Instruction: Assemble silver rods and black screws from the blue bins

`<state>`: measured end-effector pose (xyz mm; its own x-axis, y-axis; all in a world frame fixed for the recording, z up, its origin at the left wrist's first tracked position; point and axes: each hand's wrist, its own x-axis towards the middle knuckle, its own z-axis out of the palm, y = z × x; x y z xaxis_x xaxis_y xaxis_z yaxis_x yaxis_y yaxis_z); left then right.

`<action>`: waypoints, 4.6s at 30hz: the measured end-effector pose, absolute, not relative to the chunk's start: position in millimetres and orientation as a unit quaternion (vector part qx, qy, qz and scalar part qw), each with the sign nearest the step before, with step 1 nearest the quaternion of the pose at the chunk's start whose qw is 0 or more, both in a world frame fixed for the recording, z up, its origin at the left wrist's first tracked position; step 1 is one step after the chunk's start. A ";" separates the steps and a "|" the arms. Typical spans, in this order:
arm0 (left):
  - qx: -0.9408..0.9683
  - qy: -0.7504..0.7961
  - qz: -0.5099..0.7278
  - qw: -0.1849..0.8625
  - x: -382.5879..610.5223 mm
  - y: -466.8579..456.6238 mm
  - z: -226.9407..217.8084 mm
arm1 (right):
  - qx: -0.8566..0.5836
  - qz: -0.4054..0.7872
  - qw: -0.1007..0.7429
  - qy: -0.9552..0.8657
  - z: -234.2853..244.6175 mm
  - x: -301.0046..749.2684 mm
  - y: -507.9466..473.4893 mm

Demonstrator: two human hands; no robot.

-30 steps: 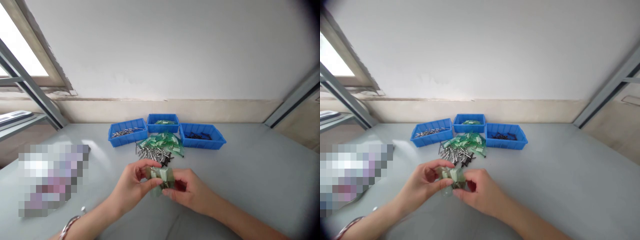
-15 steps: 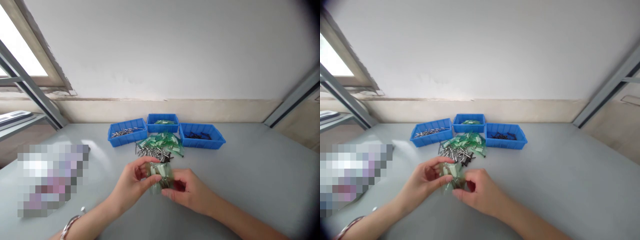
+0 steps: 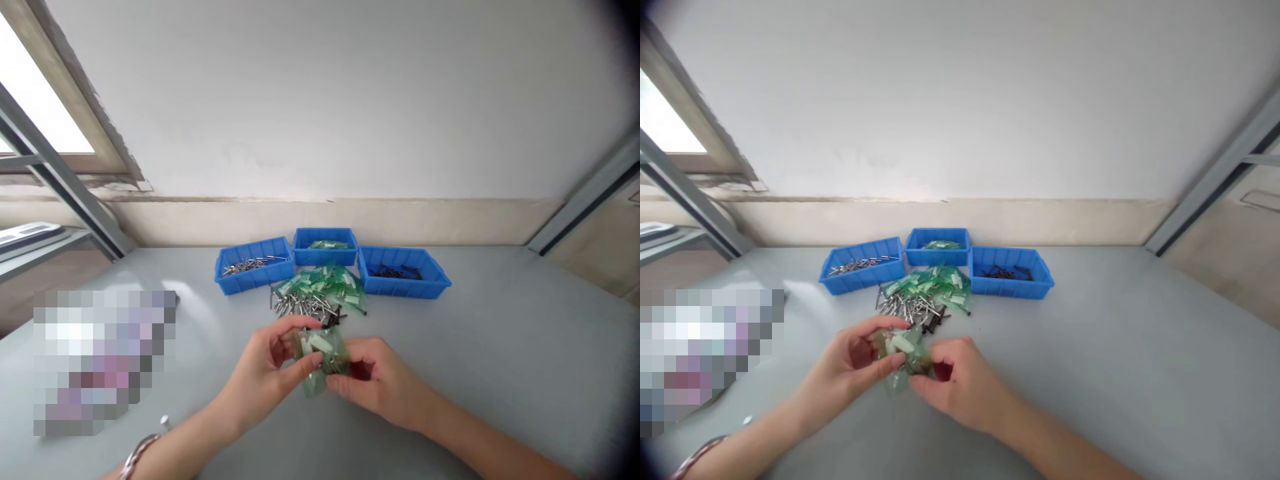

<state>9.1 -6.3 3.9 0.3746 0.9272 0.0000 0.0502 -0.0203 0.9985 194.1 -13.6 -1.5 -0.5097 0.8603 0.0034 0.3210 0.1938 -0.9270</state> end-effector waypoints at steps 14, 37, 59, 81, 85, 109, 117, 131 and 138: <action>0.597 0.434 0.396 0.547 4.4 -7.8 5.5 | -0.417 0.556 0.254 -0.672 -1.0 194.6 -15.1; 0.775 0.512 0.301 0.213 -17.5 21.9 -1.7 | -0.474 0.535 0.335 -0.613 60.7 196.4 81.0; 0.817 0.546 0.163 0.091 -15.0 23.2 -9.6 | -0.489 0.373 0.237 -0.752 3.7 206.9 26.9; 0.904 0.321 0.277 0.058 -8.5 1.7 1.2 | -0.406 0.325 0.256 -0.815 4.4 194.9 14.1; 0.899 0.344 0.264 0.056 -9.1 2.5 1.2 | -0.419 0.334 0.257 -0.804 2.4 193.5 14.9; 0.869 0.402 0.283 0.048 -14.6 11.7 2.2 | -0.459 0.412 0.294 -0.731 -2.8 195.8 17.8; 0.830 0.406 0.373 -0.091 -35.3 27.6 14.1 | -0.465 0.380 0.292 -0.745 -3.5 198.6 21.2; 0.633 0.617 0.413 -0.218 -90.6 67.3 24.4 | -0.492 0.235 0.224 -0.808 -3.7 200.2 17.4; 0.689 0.641 0.309 -0.142 -89.0 73.6 12.7 | -0.503 0.172 0.167 -0.830 -3.5 200.8 16.7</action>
